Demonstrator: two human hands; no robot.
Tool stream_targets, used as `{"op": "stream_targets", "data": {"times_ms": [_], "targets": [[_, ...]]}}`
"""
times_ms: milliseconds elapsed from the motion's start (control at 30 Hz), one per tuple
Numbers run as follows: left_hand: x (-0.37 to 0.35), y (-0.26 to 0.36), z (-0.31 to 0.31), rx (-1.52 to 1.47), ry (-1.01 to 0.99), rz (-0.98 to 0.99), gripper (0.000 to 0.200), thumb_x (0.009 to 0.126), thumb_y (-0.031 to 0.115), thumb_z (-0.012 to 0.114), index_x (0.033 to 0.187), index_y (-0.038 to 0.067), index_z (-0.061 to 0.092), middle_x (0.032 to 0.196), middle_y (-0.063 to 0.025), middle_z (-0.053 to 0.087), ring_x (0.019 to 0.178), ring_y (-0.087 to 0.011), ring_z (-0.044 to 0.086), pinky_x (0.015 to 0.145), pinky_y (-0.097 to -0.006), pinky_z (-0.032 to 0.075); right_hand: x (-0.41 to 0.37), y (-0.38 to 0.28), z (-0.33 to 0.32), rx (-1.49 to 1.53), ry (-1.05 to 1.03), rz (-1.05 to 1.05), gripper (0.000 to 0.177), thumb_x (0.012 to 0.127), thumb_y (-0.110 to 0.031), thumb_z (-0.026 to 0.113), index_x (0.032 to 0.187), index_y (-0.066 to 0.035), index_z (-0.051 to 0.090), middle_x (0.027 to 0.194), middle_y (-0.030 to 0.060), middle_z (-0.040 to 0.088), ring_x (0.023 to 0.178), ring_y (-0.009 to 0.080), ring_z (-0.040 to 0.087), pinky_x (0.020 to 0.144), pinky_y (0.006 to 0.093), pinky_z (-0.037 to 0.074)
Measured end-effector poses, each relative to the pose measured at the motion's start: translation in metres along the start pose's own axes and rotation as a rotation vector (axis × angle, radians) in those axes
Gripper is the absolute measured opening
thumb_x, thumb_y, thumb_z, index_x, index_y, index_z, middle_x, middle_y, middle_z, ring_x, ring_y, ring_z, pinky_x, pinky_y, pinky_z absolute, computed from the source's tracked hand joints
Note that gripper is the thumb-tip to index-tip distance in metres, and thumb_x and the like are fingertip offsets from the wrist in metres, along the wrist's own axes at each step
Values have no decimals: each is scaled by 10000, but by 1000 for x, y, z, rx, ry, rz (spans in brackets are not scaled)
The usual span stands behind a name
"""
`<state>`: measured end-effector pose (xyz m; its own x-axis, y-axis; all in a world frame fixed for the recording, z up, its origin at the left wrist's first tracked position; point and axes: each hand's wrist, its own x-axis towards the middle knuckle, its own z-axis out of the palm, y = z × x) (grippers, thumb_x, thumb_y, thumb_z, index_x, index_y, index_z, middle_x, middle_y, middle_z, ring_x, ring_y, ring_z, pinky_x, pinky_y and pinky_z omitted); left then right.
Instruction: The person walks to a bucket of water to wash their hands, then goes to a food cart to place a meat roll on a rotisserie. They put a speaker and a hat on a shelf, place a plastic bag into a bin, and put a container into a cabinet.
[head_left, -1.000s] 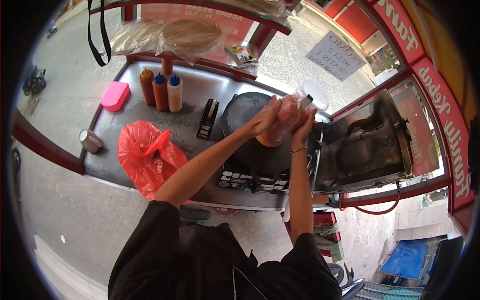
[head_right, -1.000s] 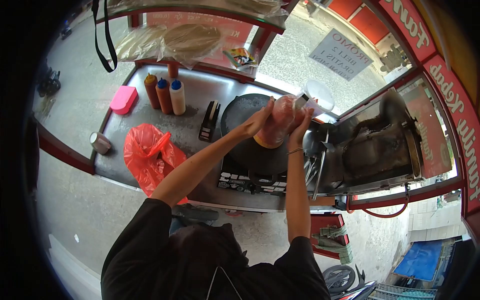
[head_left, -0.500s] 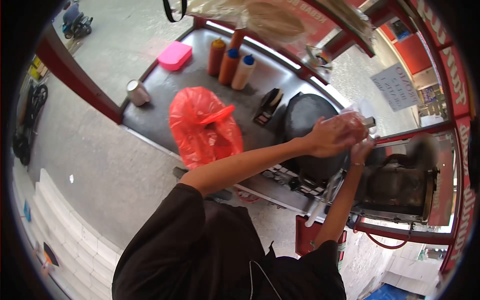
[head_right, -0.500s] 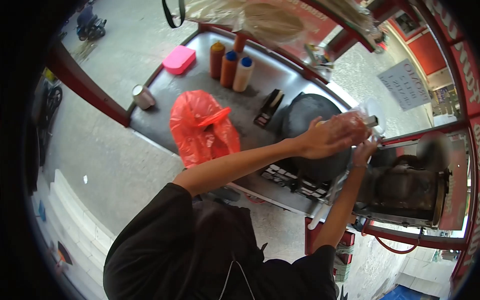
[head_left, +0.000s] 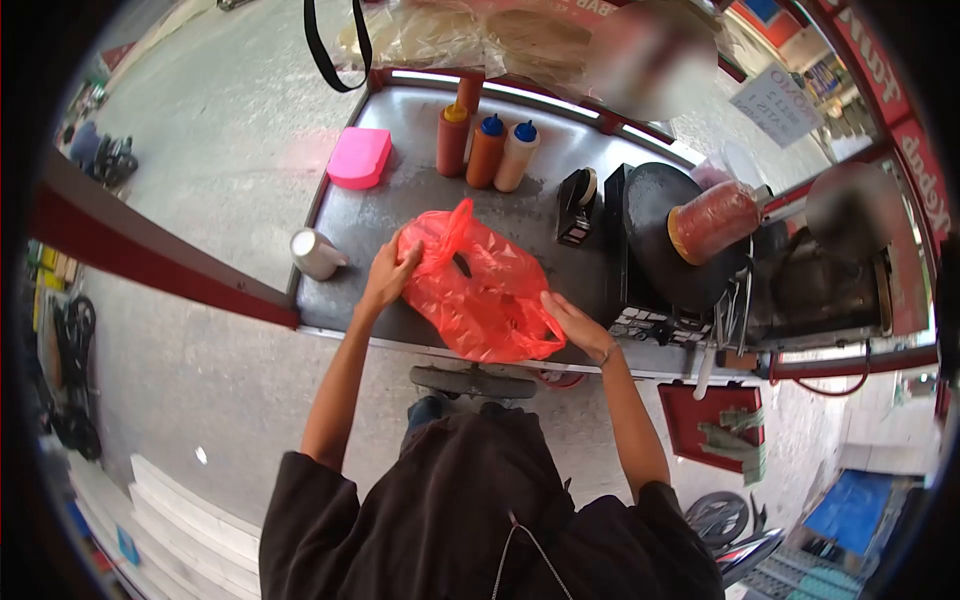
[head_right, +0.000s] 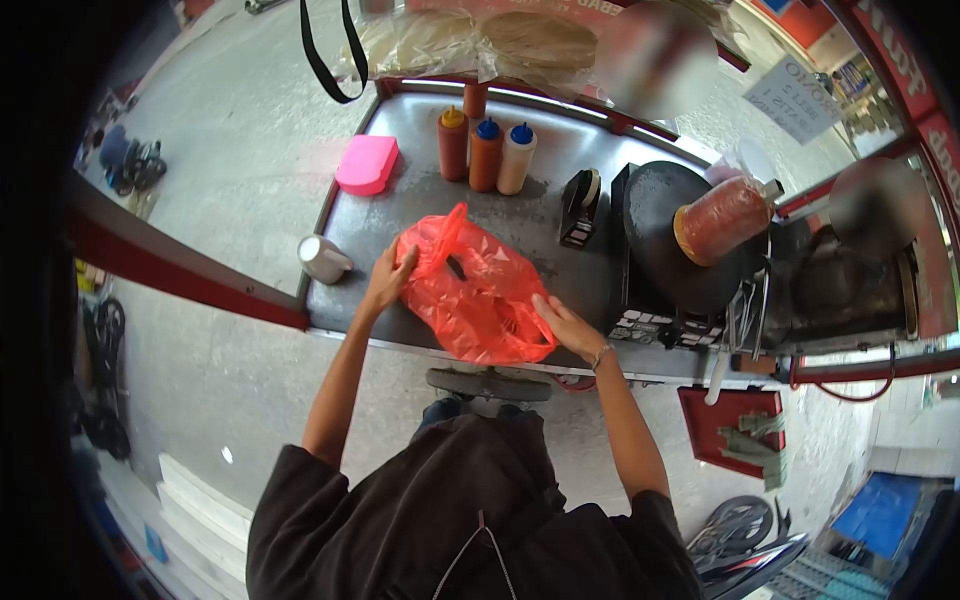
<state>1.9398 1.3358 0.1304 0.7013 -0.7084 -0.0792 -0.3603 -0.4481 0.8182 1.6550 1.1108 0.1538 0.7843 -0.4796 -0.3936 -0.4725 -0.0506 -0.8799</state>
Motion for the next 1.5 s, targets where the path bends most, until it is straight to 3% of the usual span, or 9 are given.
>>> {"op": "stream_targets", "data": {"times_ms": [33, 100, 200, 333, 500, 667, 767, 1133, 1500], "targets": [[5, -29, 4, -185, -19, -95, 586, 898, 478, 494, 1262, 23, 435, 1029, -143, 611, 970, -245, 555, 868, -354, 424, 10, -1, 8, 60, -22, 83, 493, 927, -362, 509, 1270, -17, 432, 1238, 112, 508, 1062, 173, 543, 882, 279, 442], [4, -46, 4, -354, -75, -182, 552, 933, 459, 446, 1264, 17, 433, 1001, -119, 628, 941, -209, 567, 833, -333, 440, 6, -43, 33, 787, -320, 134, 554, 929, -401, 485, 1319, -23, 376, 1305, 92, 444, 1128, 170, 494, 949, 272, 396], [-4, -22, 23, -1162, 30, -156, 488, 963, 394, 404, 1273, 18, 427, 1190, -94, 550, 1077, -187, 530, 936, -337, 416, 48, -3, 82, 633, -63, -128, 550, 925, -393, 495, 1330, -40, 377, 1282, 58, 463, 1146, 148, 468, 967, 286, 386], [-8, 9, 38, -1514, -221, -131, 498, 941, 395, 441, 1301, 53, 395, 1268, -100, 487, 1199, -227, 451, 1030, -368, 345, 46, -16, 123, 794, 67, -257, 545, 915, -346, 533, 1339, -49, 364, 1260, 43, 478, 1138, 129, 463, 954, 293, 402], [-44, 52, 53, -1015, -85, -117, 529, 933, 413, 453, 1336, 97, 320, 1311, -95, 425, 1226, -227, 423, 1033, -379, 343, -34, -26, 98, 862, 55, -251, 674, 883, -286, 603, 1419, -78, 250, 1308, 38, 444, 1181, 126, 441, 976, 292, 389], [-126, 102, 83, -1190, -579, -259, 621, 946, 473, 391, 1420, 107, 225, 1416, -99, 343, 1265, -253, 394, 1044, -409, 341, -138, 24, 54, 684, 130, -242, 703, 877, -297, 610, 1434, -92, 234, 1346, 42, 424, 1207, 130, 422, 997, 297, 372], [-180, 108, 155, -1148, -644, -319, 613, 954, 479, 361, 1422, 108, 220, 1416, -100, 342, 1269, -257, 390, 1054, -404, 328, -194, 77, 57, 726, 342, -271, 638, 885, -301, 585, 1412, -87, 294, 1337, 65, 450, 1204, 155, 438, 1009, 319, 370], [-329, 178, 386, -743, -806, -344, 370, 964, 293, 467, 1210, 25, 532, 1173, -62, 573, 1088, -129, 505, 957, -281, 371, -398, 272, -31, 1265, 660, -128, 572, 903, -316, 535, 1388, -82, 343, 1316, 87, 484, 1191, 189, 470, 1010, 346, 381], [-344, 199, 533, -794, -765, -525, 515, 972, 355, 289, 1258, -27, 484, 1276, -101, 522, 1184, -185, 475, 1013, -314, 335, -421, 366, -155, 1393, 671, 15, 551, 910, -319, 515, 1379, -80, 355, 1308, 92, 492, 1185, 201, 479, 1009, 355, 384]]}}
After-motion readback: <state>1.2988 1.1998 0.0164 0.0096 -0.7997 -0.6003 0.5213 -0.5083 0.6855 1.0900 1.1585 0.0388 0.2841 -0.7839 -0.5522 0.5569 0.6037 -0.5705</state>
